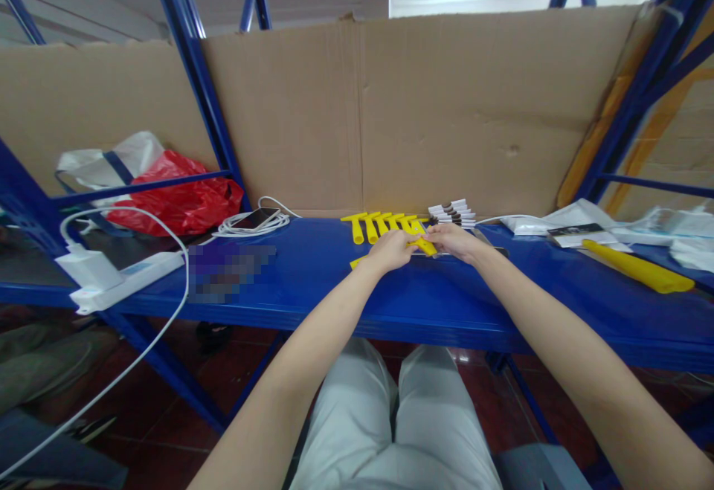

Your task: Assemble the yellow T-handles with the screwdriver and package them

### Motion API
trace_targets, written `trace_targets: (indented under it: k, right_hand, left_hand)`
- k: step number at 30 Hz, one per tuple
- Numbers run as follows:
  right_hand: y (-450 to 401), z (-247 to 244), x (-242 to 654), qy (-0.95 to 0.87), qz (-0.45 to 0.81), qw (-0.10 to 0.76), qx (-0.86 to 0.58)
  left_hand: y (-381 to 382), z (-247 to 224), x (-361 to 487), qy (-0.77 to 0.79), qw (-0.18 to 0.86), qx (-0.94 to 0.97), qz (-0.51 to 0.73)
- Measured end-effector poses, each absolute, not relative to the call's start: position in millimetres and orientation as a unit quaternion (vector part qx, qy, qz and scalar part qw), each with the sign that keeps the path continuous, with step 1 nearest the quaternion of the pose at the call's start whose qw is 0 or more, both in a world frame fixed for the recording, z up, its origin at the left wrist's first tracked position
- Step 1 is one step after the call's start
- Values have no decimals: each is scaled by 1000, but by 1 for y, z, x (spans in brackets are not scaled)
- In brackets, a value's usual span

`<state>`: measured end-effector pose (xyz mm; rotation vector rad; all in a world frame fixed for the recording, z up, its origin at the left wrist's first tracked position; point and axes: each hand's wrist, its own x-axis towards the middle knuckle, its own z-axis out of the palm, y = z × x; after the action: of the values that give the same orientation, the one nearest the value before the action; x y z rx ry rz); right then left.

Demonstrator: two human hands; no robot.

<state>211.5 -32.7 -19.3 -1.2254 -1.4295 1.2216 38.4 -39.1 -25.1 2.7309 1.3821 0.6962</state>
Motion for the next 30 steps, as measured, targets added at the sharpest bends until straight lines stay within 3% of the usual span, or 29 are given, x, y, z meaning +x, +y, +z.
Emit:
trace_targets:
  k: [30]
  right_hand:
    - [-38, -17, 215, -594, 552, 390, -436]
  left_hand:
    - [-34, -25, 35, 451, -9, 851, 268]
